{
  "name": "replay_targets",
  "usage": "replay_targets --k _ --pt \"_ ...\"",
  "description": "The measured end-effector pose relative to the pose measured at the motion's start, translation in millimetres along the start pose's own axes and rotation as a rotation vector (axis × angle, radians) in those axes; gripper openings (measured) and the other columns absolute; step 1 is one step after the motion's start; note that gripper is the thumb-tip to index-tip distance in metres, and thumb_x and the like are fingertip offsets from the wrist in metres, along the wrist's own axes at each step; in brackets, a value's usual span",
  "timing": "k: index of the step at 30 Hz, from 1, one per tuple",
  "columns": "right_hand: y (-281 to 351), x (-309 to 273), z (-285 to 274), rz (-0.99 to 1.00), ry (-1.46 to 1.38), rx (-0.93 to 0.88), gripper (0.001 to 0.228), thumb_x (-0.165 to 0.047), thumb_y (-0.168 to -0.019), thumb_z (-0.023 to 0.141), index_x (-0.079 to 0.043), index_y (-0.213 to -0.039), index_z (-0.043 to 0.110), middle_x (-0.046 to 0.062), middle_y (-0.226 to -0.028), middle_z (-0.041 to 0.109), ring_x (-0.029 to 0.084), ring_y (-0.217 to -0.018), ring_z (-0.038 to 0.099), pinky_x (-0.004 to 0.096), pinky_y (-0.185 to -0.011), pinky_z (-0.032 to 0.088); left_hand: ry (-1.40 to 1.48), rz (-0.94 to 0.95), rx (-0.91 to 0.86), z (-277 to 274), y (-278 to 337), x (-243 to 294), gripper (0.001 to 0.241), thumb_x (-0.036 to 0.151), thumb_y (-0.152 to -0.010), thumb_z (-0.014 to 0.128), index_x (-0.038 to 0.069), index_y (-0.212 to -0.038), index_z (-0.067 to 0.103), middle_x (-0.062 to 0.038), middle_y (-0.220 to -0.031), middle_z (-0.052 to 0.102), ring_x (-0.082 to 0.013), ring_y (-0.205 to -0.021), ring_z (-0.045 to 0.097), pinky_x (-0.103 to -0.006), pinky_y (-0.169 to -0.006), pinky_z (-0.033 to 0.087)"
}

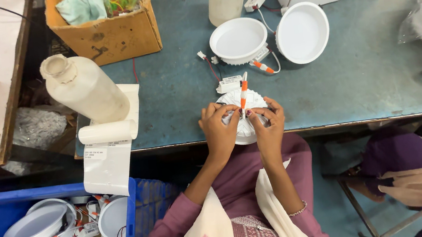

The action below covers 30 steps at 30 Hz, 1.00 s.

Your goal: The person assembles LED light fixtures by wiping the white plastic housing with a cloth, peeling labels from a roll, and attaching them to the back of the fixture. The person then connects the power driver to the fixture and places the completed unit into a blue crate.

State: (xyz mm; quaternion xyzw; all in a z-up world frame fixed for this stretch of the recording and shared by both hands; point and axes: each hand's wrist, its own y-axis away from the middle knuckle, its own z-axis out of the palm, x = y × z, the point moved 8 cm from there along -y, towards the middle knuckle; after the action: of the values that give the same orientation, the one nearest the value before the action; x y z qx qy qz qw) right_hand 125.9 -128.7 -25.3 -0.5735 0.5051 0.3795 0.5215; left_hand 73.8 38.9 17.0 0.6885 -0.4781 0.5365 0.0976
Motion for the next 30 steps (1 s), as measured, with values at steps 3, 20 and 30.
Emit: replay_targets --k 3,20,30 --pt "0 2 1 0.011 -0.016 0.006 0.013 -0.016 -0.087 0.08 -0.009 -0.097 0.079 0.007 -0.142 0.052 0.022 -0.13 0.048 0.036 -0.106 0.042 0.012 -0.002 0.027 4 4 -3 0.01 0.021 -0.083 0.082 0.016 -0.09 0.079 0.001 -0.087 0.054 -0.0205 -0.093 0.052 -0.0407 -0.085 0.035" --pt "-2 1 2 0.03 -0.025 0.009 0.014 -0.016 -0.086 0.08 -0.01 -0.099 0.081 0.005 -0.141 0.052 0.022 -0.127 0.046 0.036 -0.105 0.041 0.068 -0.064 0.076 11 12 -7 0.01 0.022 -0.086 0.078 0.016 -0.095 0.077 0.0 -0.096 0.055 -0.0222 -0.102 0.051 -0.0422 -0.095 0.035" --pt "-5 13 2 0.016 -0.119 0.006 0.011 -0.013 -0.087 0.08 -0.009 -0.097 0.08 0.007 -0.141 0.051 0.021 -0.131 0.05 0.036 -0.106 0.042 0.069 0.034 0.021 2 12 4 0.013 0.027 -0.086 0.078 0.016 -0.093 0.078 0.001 -0.096 0.063 -0.021 -0.102 0.056 -0.0413 -0.096 0.033"
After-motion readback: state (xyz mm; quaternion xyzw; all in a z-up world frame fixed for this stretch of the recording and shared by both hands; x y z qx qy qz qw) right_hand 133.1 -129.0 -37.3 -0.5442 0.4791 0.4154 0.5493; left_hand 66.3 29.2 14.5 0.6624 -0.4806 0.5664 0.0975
